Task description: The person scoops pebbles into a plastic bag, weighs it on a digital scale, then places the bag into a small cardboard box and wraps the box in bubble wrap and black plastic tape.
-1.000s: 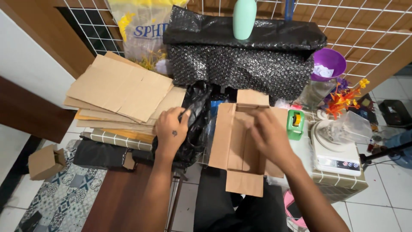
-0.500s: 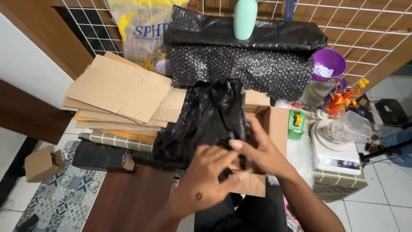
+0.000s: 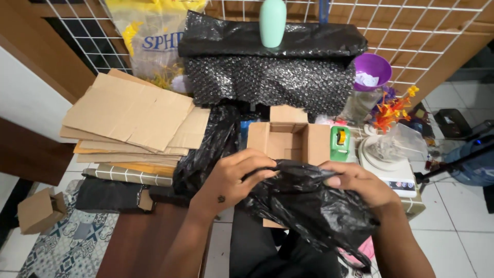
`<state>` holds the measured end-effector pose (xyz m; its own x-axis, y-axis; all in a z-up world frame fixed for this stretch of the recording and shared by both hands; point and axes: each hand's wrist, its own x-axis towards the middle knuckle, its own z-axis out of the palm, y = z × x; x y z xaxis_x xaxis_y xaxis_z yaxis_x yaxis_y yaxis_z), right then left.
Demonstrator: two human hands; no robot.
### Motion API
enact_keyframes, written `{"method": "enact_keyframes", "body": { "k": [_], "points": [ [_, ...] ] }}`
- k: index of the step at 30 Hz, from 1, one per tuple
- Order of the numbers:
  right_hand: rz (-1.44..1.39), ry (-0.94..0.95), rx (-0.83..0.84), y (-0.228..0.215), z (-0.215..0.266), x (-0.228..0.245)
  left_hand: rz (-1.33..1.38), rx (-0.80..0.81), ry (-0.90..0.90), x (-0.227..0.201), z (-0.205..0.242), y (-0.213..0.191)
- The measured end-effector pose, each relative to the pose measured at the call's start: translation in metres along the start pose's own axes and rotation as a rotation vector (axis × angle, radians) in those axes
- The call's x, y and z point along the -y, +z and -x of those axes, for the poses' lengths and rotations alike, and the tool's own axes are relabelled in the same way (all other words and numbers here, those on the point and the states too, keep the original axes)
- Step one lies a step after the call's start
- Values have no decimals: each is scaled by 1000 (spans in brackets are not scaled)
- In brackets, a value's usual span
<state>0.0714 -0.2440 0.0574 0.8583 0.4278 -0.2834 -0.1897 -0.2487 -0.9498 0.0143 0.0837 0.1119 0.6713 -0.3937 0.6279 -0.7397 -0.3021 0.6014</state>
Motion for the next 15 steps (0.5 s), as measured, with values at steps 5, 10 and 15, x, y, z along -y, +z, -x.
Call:
{"method": "enact_keyframes", "body": {
  "k": [5, 10, 15],
  "points": [
    [-27, -280, 289, -20, 3, 23, 44, -190, 0, 6, -2, -3],
    [57, -268, 111, -43, 7, 19, -15, -259, -102, 19, -9, -3],
    [235, -219, -217, -61, 13, 19, -113, -277, -215, 39, -13, 6]
  ]
}}
